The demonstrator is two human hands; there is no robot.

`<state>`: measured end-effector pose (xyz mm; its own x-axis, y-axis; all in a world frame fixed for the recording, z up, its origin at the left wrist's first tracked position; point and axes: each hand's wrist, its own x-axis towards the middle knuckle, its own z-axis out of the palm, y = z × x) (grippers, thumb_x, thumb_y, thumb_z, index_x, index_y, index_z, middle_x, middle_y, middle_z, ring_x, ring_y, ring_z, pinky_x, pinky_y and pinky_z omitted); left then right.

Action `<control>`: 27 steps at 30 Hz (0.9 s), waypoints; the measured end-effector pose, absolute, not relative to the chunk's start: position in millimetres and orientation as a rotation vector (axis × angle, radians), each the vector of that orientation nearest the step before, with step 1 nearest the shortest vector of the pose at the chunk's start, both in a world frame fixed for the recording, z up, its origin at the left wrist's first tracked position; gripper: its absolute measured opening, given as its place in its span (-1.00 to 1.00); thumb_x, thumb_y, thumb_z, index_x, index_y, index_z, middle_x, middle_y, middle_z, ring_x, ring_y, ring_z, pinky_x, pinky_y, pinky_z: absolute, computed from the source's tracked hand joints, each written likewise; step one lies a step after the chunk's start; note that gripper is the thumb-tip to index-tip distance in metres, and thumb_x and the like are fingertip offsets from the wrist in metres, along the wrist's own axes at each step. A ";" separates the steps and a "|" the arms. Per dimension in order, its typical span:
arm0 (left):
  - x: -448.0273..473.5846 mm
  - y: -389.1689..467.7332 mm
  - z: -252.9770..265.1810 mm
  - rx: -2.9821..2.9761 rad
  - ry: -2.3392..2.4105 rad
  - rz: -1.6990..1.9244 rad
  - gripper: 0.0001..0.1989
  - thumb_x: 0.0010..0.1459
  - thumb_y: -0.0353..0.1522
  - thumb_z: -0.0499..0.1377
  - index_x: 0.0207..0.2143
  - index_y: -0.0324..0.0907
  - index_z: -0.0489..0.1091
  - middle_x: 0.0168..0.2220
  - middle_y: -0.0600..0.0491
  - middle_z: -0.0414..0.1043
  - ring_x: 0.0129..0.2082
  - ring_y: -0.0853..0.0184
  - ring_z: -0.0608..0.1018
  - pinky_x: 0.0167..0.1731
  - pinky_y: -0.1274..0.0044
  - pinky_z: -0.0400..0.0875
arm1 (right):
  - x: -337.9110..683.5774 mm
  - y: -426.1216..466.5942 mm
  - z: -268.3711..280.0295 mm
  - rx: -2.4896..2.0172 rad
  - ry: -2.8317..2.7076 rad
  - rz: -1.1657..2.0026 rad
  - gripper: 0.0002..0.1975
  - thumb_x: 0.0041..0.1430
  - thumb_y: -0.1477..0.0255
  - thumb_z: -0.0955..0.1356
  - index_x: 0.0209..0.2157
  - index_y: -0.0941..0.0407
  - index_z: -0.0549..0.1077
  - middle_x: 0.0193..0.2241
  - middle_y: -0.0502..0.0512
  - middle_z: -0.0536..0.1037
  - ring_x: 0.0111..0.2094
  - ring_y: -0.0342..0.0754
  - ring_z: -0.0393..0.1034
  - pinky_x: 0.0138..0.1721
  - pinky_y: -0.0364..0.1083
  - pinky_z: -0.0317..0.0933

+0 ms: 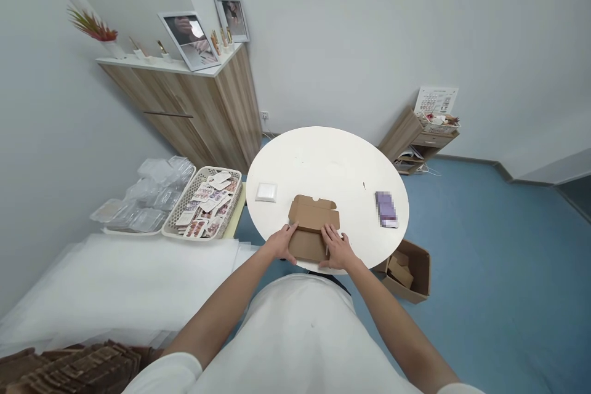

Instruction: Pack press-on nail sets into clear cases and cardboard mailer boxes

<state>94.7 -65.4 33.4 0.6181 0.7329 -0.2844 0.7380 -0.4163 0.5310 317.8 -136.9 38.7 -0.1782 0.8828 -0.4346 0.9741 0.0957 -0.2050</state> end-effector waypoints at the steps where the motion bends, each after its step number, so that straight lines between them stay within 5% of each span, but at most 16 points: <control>1: 96.8 -63.5 33.6 2.218 1.149 -0.041 0.26 -0.58 -0.17 0.36 0.18 -0.09 -0.24 -0.06 -0.08 0.19 -0.13 0.08 0.40 -0.22 0.43 0.30 | 318.9 -137.1 39.0 1.879 2.181 -0.679 0.18 -0.33 0.08 0.38 0.19 0.11 -0.39 0.23 0.17 -0.34 0.21 0.09 -0.55 0.10 0.18 -0.44; 8: 102.7 -63.4 32.4 2.113 1.161 -0.094 0.27 -0.54 -0.13 0.36 0.19 -0.07 -0.31 -0.04 -0.10 0.15 -0.10 0.03 0.37 -0.19 0.38 0.27 | 337.2 -162.3 28.0 2.676 1.994 -0.949 -0.01 -0.19 0.01 0.30 0.19 0.08 -0.24 0.23 0.16 -0.28 0.22 0.13 -0.38 0.10 0.16 -0.23; 12: 104.6 -64.8 31.3 2.100 1.170 -0.066 0.28 -0.55 -0.13 0.36 0.19 -0.09 -0.30 -0.05 -0.12 0.16 -0.10 0.02 0.36 -0.18 0.37 0.26 | 346.3 -178.2 14.4 3.169 1.250 -1.804 -0.17 -0.04 0.03 0.20 0.18 0.13 -0.12 0.15 0.24 0.05 0.10 0.08 0.08 -0.08 0.01 0.15; 16: 110.4 -65.5 30.5 2.112 1.171 -0.055 0.28 -0.56 -0.13 0.36 0.19 -0.12 -0.28 -0.05 -0.14 0.16 -0.10 0.01 0.36 -0.18 0.36 0.26 | 342.6 -175.3 12.9 3.106 0.974 -2.293 -0.31 -0.07 0.09 0.28 0.08 0.11 0.15 0.00 0.22 0.31 -0.06 0.07 0.28 -0.22 -0.03 0.24; 20: 115.8 -68.2 30.8 2.106 1.184 -0.052 0.27 -0.57 -0.13 0.36 0.19 -0.13 -0.26 -0.05 -0.14 0.17 -0.12 0.01 0.38 -0.21 0.36 0.28 | 333.0 -162.3 20.8 3.123 1.184 -2.155 -0.45 -0.05 0.15 0.27 -0.02 0.12 0.28 -0.06 0.19 0.37 -0.12 0.02 0.32 -0.26 -0.07 0.24; 27: 117.8 -76.0 31.5 2.086 1.207 -0.033 0.25 -0.56 -0.14 0.36 0.19 -0.09 -0.25 -0.04 -0.13 0.17 -0.10 0.02 0.37 -0.22 0.39 0.29 | 334.0 -151.2 23.0 2.945 1.615 -1.423 -0.64 0.00 0.31 0.24 -0.13 0.14 0.31 -0.20 0.13 0.45 -0.19 -0.04 0.33 -0.22 -0.11 0.18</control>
<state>117.8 -76.0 31.5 0.5624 0.7467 -0.3551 0.7650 -0.3069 0.5662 334.0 -151.2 23.0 0.3471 0.8593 -0.3756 0.4808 -0.5069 -0.7154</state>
